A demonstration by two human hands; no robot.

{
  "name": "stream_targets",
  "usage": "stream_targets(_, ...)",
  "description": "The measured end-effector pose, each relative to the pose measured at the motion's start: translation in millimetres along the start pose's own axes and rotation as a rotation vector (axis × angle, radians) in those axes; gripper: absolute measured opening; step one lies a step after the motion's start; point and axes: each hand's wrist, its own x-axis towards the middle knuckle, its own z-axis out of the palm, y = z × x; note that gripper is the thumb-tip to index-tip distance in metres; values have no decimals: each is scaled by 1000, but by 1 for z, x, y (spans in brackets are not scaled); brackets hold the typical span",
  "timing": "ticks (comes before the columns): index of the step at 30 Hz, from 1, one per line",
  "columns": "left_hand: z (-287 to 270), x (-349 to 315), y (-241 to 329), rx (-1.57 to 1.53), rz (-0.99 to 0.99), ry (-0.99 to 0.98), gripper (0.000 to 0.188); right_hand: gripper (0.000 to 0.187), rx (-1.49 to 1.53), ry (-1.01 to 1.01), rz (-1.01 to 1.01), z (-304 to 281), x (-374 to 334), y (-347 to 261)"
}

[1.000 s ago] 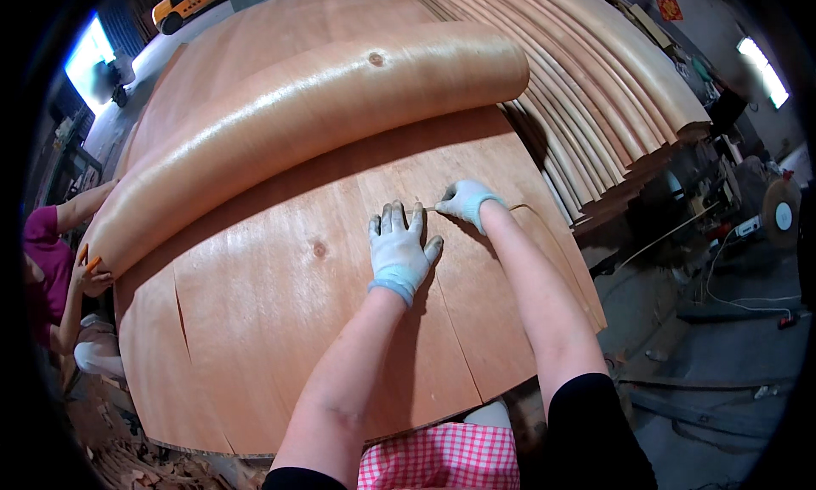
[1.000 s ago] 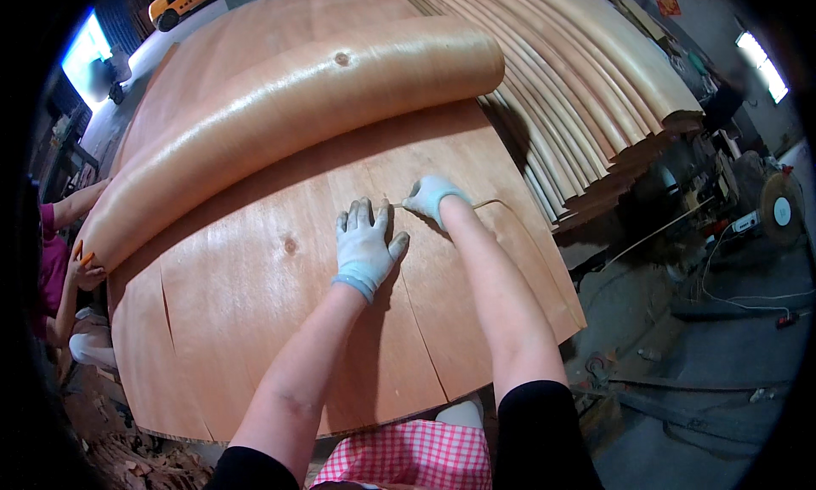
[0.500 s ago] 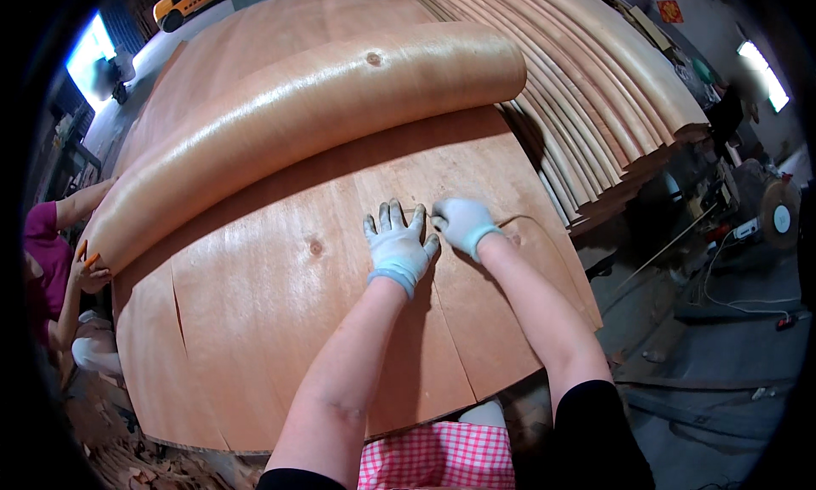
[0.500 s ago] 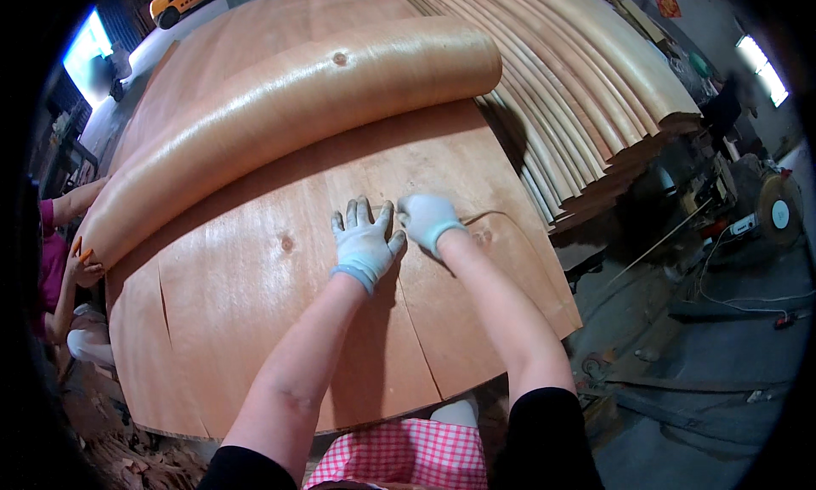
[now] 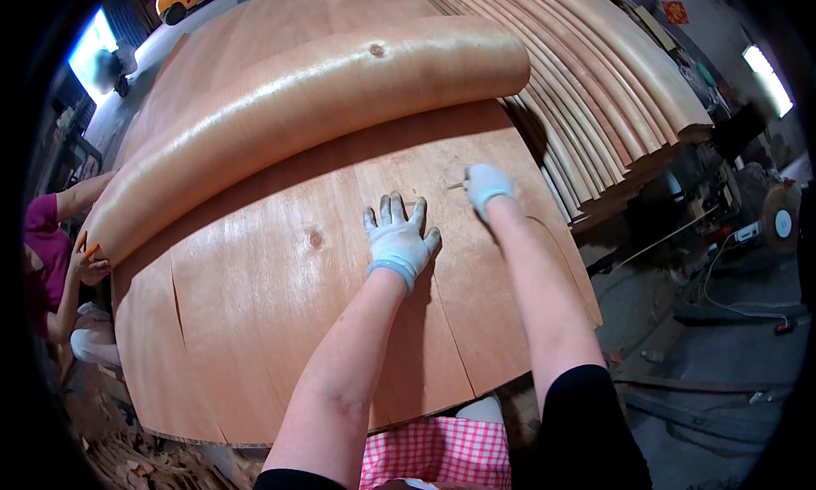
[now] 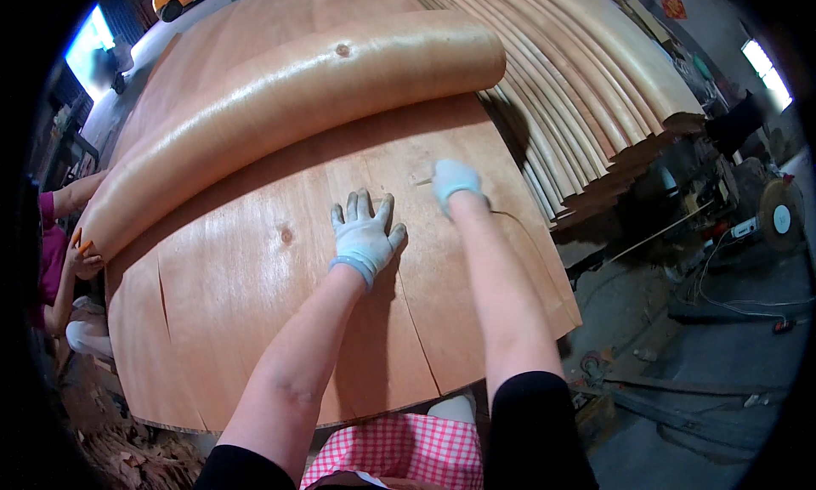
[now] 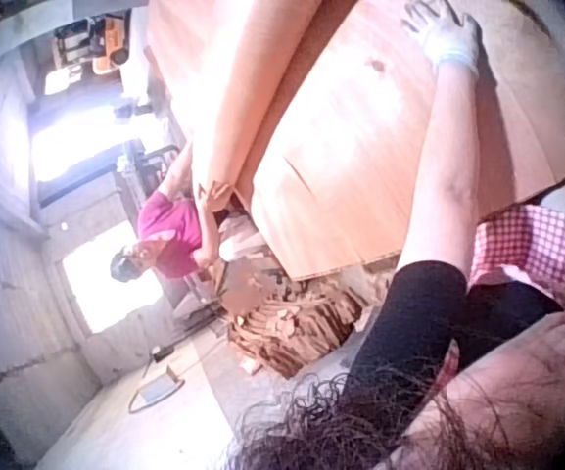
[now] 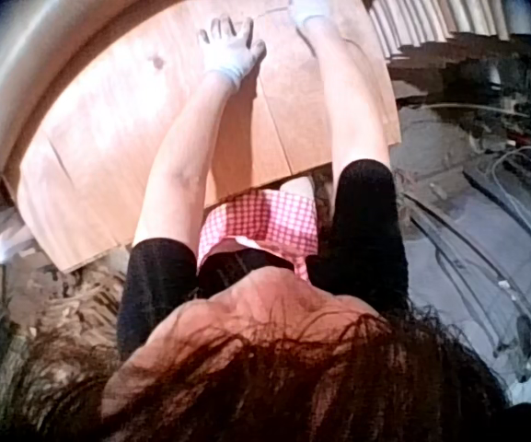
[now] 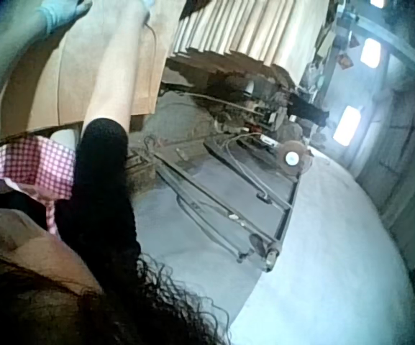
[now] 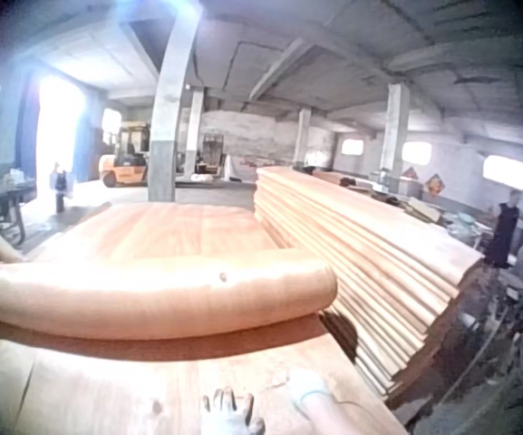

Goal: The person lifts large, thin wooden panels and stacks them on a workbench in a workshop. They align the panels carefully and use a thin wooden stick to separate the layers. A coworker assists by holding the stack and using a utility knife to trim the edges of the panels.

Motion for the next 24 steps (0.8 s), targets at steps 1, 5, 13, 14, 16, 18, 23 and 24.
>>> stream_targets(1, 0, 1, 2, -2, 1, 7, 65, 19, 27, 7, -7, -10, -2, 12)
stream_targets(5, 13, -2, -13, -93, -4, 91, 64, 24, 687, -263, 108, -33, -45, -1)
stream_targets(13, -3, -68, -38, -227, -159, 339, 55, 23, 725, -552, 2, -41, -134, -35)
stream_targets(14, -6, -83, -31, -112, -128, 289, 55, 25, 742, -576, -49, -36, -139, -35)
stream_targets(16, -2, -103, -23, -146, -137, 207, 55, 28, 768, -630, -157, -18, -146, -35)
stream_targets(18, 6, -117, -27, -289, -216, 131, 61, 34, 517, -625, -254, -19, -156, -58)
stream_targets(23, 6, -118, -7, -184, -252, 169, 86, 35, 192, -502, -159, -8, -169, -74)
stream_targets(24, 2, -116, -4, -179, -277, 155, 88, 36, 176, -502, -150, -11, -169, -75)
